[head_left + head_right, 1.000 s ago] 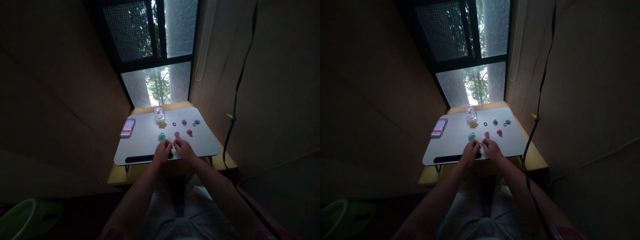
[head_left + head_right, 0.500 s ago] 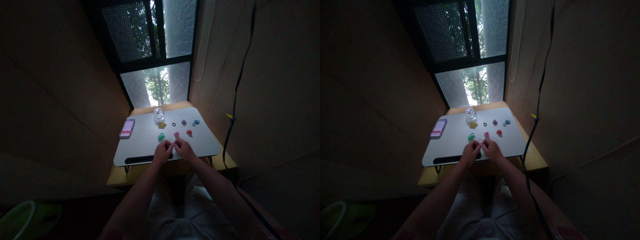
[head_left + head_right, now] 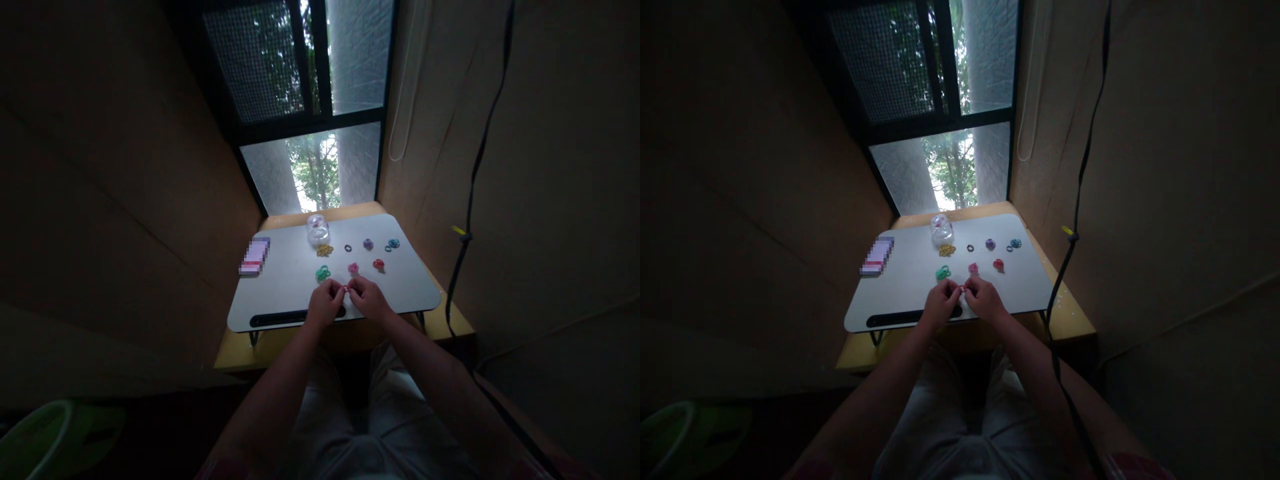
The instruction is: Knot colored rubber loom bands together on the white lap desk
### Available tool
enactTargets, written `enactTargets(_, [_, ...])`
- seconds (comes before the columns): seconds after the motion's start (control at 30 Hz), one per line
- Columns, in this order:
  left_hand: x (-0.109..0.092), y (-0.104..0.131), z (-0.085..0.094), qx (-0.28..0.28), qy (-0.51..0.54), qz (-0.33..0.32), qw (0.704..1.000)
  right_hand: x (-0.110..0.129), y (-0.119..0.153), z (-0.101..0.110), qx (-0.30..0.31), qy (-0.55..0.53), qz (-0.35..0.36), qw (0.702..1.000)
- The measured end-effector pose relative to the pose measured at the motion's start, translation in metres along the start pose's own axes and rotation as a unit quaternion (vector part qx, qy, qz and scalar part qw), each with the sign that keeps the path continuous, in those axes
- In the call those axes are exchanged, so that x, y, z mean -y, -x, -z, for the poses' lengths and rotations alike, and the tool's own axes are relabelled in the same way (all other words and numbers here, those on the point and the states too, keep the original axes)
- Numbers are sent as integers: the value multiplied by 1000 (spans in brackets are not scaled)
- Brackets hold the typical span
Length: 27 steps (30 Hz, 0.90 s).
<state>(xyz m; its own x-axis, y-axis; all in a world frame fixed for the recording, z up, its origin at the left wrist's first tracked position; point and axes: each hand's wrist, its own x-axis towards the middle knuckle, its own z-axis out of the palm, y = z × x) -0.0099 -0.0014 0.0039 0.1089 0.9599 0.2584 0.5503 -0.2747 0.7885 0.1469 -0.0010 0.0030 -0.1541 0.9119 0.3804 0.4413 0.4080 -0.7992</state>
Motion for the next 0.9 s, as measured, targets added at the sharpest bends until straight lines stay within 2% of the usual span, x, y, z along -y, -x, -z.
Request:
enactTargets(0.57, [-2, 1, 3, 20, 26, 12, 999, -1, 0, -2, -5, 9, -9, 1000])
enactTargets(0.9, [1, 1, -1, 2, 36, 1, 999, 0, 0, -1, 2, 12, 2, 1000])
